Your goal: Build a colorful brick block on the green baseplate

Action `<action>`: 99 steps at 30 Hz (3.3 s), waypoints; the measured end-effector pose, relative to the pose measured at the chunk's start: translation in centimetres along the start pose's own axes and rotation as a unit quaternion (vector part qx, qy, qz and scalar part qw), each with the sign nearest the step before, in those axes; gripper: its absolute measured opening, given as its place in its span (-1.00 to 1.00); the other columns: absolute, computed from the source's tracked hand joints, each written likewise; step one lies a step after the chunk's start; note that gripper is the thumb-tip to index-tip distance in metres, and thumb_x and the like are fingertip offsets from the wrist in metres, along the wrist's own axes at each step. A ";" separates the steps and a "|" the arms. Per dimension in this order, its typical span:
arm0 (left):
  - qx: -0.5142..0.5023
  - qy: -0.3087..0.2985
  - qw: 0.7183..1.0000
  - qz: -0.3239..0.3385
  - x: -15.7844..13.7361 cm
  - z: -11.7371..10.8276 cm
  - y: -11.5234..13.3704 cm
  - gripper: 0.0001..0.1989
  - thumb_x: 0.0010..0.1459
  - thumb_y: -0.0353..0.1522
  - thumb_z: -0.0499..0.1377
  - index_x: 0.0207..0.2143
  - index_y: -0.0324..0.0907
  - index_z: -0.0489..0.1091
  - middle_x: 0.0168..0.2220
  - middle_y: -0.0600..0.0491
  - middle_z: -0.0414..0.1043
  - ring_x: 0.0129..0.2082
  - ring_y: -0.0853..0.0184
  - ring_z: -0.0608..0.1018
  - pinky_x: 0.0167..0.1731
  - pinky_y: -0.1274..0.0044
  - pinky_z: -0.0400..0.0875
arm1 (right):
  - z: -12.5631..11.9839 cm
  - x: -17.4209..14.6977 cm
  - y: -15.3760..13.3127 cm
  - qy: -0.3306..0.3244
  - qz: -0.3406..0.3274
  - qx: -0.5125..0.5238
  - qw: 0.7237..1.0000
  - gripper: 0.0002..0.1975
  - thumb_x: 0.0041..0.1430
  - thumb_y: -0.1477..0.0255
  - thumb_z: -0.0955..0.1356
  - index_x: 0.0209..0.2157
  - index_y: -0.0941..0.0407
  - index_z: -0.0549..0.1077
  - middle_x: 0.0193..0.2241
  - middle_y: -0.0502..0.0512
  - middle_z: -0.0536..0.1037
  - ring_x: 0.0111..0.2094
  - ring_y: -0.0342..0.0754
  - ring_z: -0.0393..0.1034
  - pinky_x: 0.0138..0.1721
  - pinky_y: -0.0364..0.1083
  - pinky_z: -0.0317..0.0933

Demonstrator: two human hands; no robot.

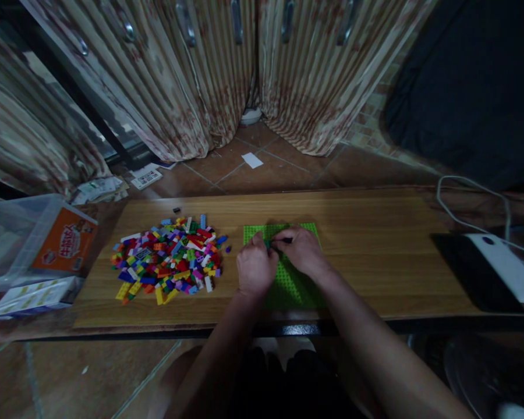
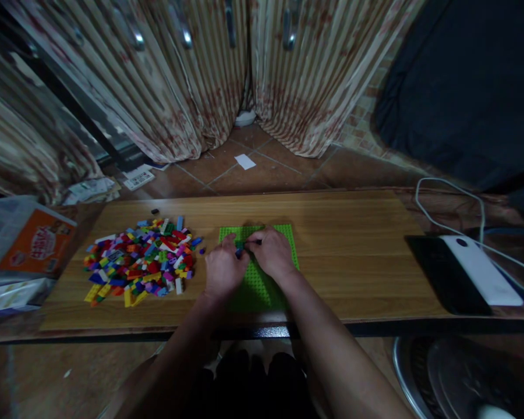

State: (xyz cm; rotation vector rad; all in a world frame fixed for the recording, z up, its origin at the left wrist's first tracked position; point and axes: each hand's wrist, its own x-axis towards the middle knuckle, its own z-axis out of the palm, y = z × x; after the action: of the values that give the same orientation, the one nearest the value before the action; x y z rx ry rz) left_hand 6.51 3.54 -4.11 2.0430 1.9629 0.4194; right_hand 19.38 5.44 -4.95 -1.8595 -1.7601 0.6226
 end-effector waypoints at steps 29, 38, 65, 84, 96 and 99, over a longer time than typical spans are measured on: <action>-0.072 0.014 0.996 0.049 -0.5 -2.4 -4.1 -0.61 0.13 -0.52 0.00 0.01 -0.29 0.37 -0.07 -0.14 0.46 -0.01 0.19 0.46 0.07 0.39 0.34 | 0.1 -3.1 -3.5 0.000 -0.031 -0.180 0.983 -0.71 0.17 0.17 0.35 -0.45 0.08 0.51 -0.47 0.15 0.58 -0.47 0.01 0.44 -0.47 -0.07 0.12; -0.115 0.004 0.993 0.031 -0.6 -2.6 -4.0 -0.64 0.13 -0.50 0.02 -0.01 -0.26 0.37 -0.07 -0.15 0.47 -0.01 0.17 0.48 0.06 0.34 0.35 | 1.9 -3.2 -4.0 0.055 -0.006 -0.245 0.968 -0.74 0.22 0.26 0.28 -0.44 0.09 0.49 -0.43 0.19 0.60 -0.49 -0.05 0.46 -0.53 -0.11 0.11; -0.712 -0.038 0.683 -0.157 -0.6 -2.6 -2.0 -0.59 -0.21 -0.29 0.43 -0.26 -0.27 0.53 -0.28 -0.04 0.60 -0.31 0.23 0.61 -0.27 0.44 0.48 | 0.0 -3.4 -3.8 0.075 -0.106 0.083 0.988 -0.92 0.20 0.39 0.34 -0.34 0.09 0.44 -0.38 0.04 0.49 -0.36 -0.07 0.39 -0.29 -0.10 0.20; -0.692 -0.006 0.714 -0.108 -0.9 -2.5 -2.1 -0.72 -0.15 -0.39 0.35 -0.30 -0.27 0.53 -0.32 0.01 0.59 -0.38 0.31 0.59 -0.29 0.49 0.47 | -0.1 -3.3 -3.4 0.050 -0.163 0.025 0.985 -0.89 0.30 0.43 0.22 -0.25 0.12 0.35 -0.31 0.15 0.45 -0.27 0.03 0.38 -0.20 -0.02 0.23; -0.658 -0.144 0.739 -0.016 -0.3 -2.9 -3.1 -0.64 -0.06 -0.36 0.34 -0.15 -0.26 0.50 -0.13 -0.07 0.58 -0.16 0.18 0.60 -0.15 0.41 0.48 | -3.8 -2.0 -1.6 0.144 -0.080 0.209 0.964 -0.79 0.24 0.24 0.30 -0.25 0.08 0.43 -0.44 0.00 0.52 -0.44 -0.10 0.42 -0.36 -0.10 0.29; -0.605 -0.151 0.782 0.016 0.2 -2.1 -2.8 -0.73 0.02 -0.38 0.29 -0.18 -0.24 0.49 -0.16 -0.06 0.59 -0.20 0.21 0.61 -0.16 0.42 0.48 | -4.2 -1.6 -1.2 0.189 -0.042 0.261 0.946 -0.79 0.20 0.23 0.33 -0.30 0.09 0.42 -0.47 -0.01 0.52 -0.49 -0.12 0.41 -0.42 -0.10 0.31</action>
State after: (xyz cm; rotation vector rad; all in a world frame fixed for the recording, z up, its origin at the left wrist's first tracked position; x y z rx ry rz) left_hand 3.08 3.82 -3.30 1.1451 0.9389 0.9584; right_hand 21.06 3.72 -0.94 -1.4146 -1.2636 0.5831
